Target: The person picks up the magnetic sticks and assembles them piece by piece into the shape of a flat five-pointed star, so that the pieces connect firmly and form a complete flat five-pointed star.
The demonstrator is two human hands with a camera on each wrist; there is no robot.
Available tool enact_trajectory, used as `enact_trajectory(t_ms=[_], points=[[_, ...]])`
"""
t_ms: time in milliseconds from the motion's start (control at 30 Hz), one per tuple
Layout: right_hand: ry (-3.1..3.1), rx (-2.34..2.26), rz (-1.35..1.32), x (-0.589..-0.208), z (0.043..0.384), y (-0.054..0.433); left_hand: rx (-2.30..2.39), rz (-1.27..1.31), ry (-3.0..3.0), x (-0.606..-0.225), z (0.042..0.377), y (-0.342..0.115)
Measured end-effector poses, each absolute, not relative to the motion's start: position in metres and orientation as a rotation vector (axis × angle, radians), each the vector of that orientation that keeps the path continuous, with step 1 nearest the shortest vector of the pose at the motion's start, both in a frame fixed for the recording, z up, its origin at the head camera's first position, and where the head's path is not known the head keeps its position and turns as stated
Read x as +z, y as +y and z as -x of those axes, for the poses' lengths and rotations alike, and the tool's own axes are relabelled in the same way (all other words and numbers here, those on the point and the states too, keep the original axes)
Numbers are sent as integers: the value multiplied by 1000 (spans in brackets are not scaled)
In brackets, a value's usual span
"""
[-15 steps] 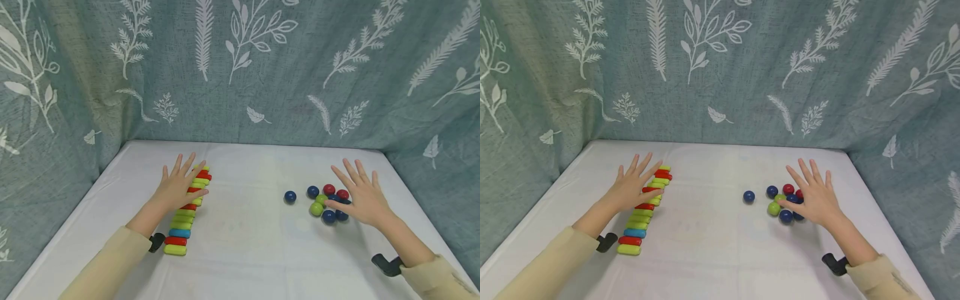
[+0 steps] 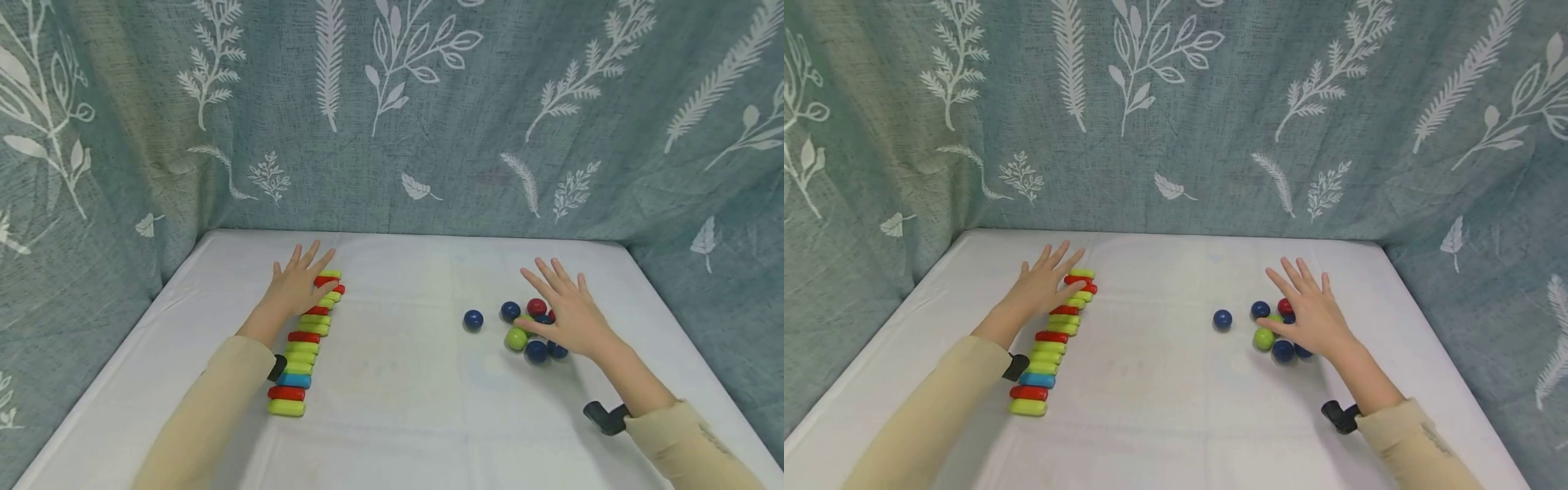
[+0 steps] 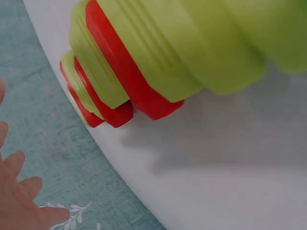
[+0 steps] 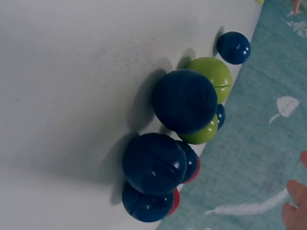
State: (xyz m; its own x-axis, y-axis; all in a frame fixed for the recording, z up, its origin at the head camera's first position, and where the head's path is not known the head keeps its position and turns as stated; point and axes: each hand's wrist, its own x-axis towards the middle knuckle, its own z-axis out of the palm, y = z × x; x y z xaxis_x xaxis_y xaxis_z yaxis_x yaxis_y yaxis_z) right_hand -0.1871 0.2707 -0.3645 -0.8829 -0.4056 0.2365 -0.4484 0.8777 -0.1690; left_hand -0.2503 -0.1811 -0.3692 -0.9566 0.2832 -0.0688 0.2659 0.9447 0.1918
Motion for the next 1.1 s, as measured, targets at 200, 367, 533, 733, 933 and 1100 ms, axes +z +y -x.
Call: enact_trajectory(t_ms=[200, 367, 533, 733, 933, 1100], points=[[-2905, 408, -685, -371, 195, 260, 240, -324, 2965, -373, 265, -180], [-2938, 501, -706, -374, 199, 251, 296, -259, 2932, -374, 271, -175], [-2977, 558, -710, -379, 202, 242, 341, -200, 2868, -374, 276, -170], [-2991, 601, -723, -385, 204, 230, 337, -110, 2816, -375, 281, -168], [-2966, 636, -783, -389, 206, 217, 387, -65, 2826, -376, 285, -166], [-2976, 659, -822, -394, 207, 208, 404, -61, 2799, -377, 286, -163]])
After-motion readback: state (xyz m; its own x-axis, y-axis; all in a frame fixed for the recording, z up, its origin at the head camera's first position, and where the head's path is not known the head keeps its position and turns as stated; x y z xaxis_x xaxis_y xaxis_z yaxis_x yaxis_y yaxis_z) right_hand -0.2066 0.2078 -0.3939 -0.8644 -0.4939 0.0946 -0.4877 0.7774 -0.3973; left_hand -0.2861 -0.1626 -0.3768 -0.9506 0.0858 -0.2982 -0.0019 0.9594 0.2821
